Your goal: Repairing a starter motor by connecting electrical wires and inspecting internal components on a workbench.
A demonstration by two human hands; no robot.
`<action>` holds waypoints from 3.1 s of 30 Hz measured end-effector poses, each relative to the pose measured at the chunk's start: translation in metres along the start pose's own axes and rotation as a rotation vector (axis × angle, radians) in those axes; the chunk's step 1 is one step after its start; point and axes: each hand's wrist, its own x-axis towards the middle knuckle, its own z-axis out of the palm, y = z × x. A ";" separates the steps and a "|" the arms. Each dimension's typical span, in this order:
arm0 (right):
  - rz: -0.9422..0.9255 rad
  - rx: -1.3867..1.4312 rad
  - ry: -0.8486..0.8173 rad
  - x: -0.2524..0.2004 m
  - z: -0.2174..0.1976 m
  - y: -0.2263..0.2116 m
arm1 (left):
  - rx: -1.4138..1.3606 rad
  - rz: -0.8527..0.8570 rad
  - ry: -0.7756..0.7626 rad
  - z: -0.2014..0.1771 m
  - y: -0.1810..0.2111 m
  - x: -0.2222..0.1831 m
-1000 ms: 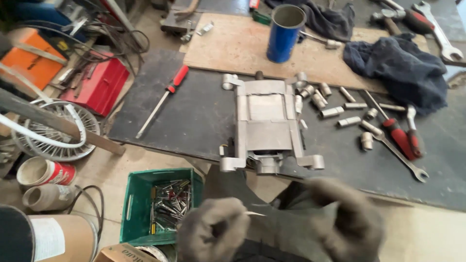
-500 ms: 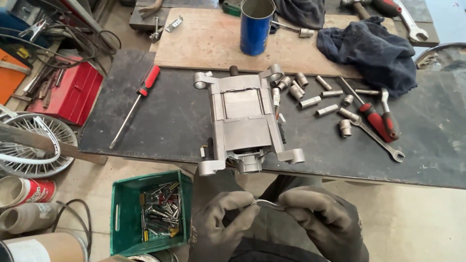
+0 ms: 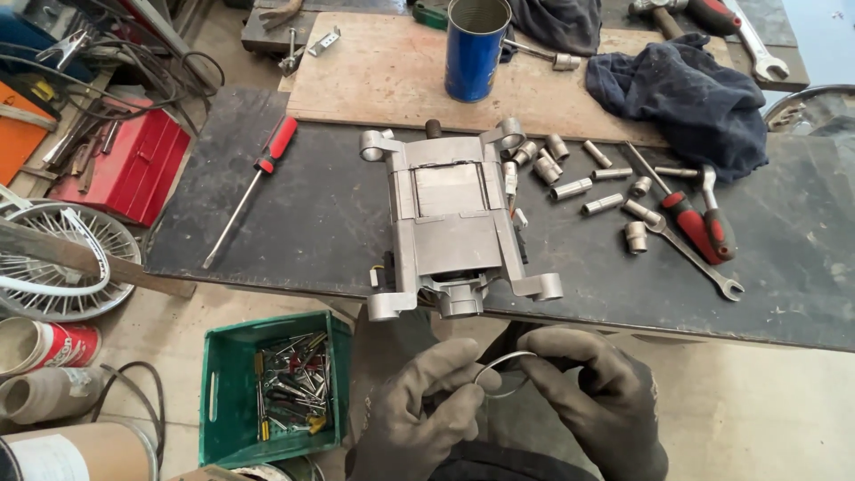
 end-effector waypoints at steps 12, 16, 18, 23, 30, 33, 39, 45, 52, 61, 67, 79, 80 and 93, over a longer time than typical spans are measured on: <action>-0.017 0.014 -0.027 -0.004 -0.001 0.000 | 0.183 0.375 -0.098 -0.027 -0.052 0.019; 0.220 0.291 0.138 -0.017 -0.008 0.007 | 0.171 0.731 0.018 -0.040 -0.013 -0.008; 0.313 0.301 0.223 -0.019 -0.011 0.010 | 0.228 0.734 0.202 -0.054 0.000 -0.007; 0.326 0.266 0.156 -0.017 -0.017 0.019 | 0.059 0.738 0.727 -0.097 0.009 0.039; 0.378 0.181 0.174 -0.023 -0.027 0.027 | 0.396 0.737 0.816 -0.057 0.056 0.012; 0.362 0.151 0.134 -0.023 -0.032 0.028 | 0.647 0.413 0.692 -0.040 0.044 -0.007; -0.195 0.409 -0.540 0.001 -0.037 0.018 | 1.209 0.333 -0.255 -0.018 -0.030 0.016; 0.572 0.560 -0.887 -0.009 -0.039 0.032 | 1.128 0.713 -0.508 -0.017 -0.041 0.043; -0.223 -0.059 -0.647 0.025 -0.060 0.018 | 1.014 0.855 -0.617 -0.008 -0.001 0.034; 0.346 -0.007 -0.183 0.090 -0.081 0.049 | 0.676 0.428 -0.209 -0.012 -0.012 0.013; 0.333 -0.170 0.007 0.128 -0.081 0.081 | 0.678 0.453 -0.026 -0.017 -0.004 0.000; 0.393 -0.911 -0.306 0.196 -0.071 0.124 | 0.674 1.222 0.366 -0.057 -0.007 0.027; 0.463 -1.011 -0.390 0.203 -0.068 0.135 | 0.604 1.440 0.411 -0.056 0.000 0.034; 0.444 -1.112 -0.438 0.234 -0.054 0.172 | 0.189 1.865 0.182 0.000 0.057 0.104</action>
